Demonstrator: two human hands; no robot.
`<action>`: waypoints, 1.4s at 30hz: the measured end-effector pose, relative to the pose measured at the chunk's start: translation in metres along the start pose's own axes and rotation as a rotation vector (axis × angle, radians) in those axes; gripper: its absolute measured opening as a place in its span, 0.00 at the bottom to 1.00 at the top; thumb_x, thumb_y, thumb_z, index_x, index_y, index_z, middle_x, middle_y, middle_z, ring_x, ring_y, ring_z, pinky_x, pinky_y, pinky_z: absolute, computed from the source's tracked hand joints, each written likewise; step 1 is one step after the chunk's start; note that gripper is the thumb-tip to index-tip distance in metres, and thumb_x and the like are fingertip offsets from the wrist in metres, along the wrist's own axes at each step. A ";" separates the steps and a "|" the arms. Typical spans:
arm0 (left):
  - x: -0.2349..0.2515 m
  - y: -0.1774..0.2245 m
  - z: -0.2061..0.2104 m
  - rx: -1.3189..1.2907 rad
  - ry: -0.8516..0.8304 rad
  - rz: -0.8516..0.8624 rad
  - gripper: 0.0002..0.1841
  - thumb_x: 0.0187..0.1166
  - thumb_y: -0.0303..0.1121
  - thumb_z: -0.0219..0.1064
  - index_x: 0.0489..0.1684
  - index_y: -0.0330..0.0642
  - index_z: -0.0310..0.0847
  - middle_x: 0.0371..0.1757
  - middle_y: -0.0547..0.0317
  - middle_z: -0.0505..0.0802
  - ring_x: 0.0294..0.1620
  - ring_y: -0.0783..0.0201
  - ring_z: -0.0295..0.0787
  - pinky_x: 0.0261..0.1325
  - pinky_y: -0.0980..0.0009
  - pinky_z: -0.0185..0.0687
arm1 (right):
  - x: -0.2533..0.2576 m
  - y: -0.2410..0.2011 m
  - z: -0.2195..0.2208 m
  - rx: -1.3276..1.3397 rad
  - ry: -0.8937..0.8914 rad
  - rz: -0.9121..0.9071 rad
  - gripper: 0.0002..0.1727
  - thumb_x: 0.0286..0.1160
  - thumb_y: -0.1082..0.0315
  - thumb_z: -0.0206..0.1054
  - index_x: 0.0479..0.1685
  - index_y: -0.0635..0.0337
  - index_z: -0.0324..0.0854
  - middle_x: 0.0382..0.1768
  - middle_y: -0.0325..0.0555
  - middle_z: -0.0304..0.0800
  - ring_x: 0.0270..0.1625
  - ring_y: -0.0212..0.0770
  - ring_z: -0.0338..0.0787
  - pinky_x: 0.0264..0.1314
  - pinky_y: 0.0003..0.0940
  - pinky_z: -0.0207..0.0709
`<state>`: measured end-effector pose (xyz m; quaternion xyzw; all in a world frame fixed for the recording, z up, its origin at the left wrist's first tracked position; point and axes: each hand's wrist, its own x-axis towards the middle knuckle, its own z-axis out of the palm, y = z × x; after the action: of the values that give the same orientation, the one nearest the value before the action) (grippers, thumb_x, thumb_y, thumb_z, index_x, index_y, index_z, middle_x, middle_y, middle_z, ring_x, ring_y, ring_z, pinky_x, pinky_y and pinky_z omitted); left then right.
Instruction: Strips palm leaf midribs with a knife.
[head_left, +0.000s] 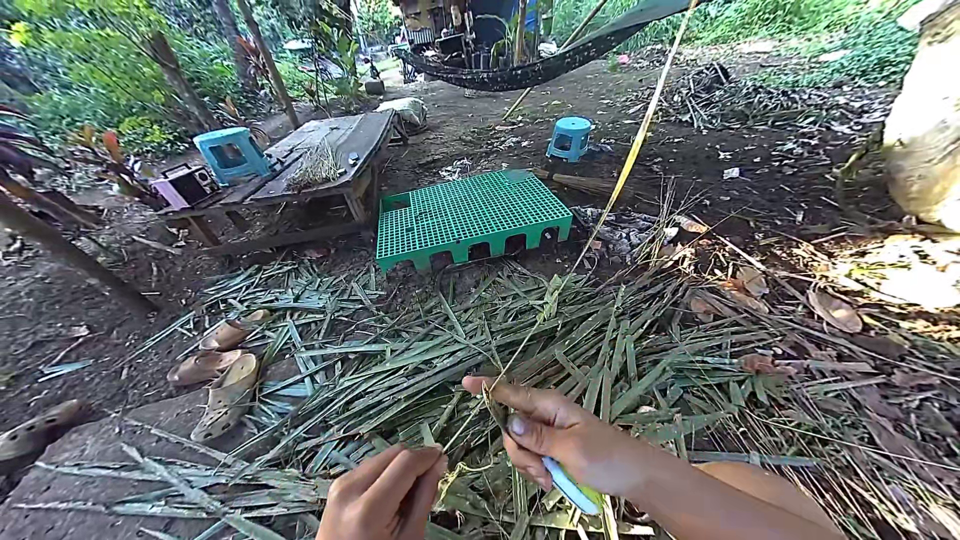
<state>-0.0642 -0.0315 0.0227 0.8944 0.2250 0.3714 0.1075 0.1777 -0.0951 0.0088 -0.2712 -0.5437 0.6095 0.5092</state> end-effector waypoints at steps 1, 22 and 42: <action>0.000 0.002 0.001 -0.017 -0.001 0.007 0.08 0.78 0.29 0.68 0.33 0.35 0.91 0.23 0.53 0.90 0.23 0.72 0.83 0.30 0.83 0.77 | 0.000 0.000 0.001 0.005 0.021 0.001 0.27 0.90 0.69 0.46 0.88 0.59 0.59 0.21 0.21 0.72 0.22 0.18 0.73 0.27 0.15 0.71; -0.015 -0.020 -0.038 0.110 0.016 0.065 0.13 0.84 0.32 0.65 0.35 0.30 0.88 0.24 0.43 0.89 0.26 0.62 0.84 0.32 0.77 0.76 | -0.042 -0.058 -0.075 0.056 0.720 -0.357 0.23 0.91 0.66 0.40 0.70 0.48 0.80 0.12 0.27 0.72 0.12 0.21 0.72 0.19 0.16 0.72; -0.015 -0.031 -0.034 0.088 0.043 0.143 0.09 0.82 0.31 0.67 0.35 0.33 0.87 0.25 0.46 0.88 0.30 0.64 0.84 0.36 0.81 0.76 | -0.036 -0.033 -0.037 0.115 0.223 -0.194 0.29 0.91 0.56 0.53 0.90 0.50 0.59 0.20 0.21 0.75 0.23 0.19 0.78 0.31 0.16 0.76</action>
<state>-0.1078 -0.0110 0.0262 0.9038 0.1791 0.3870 0.0362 0.2336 -0.1174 0.0223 -0.2538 -0.4716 0.5535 0.6378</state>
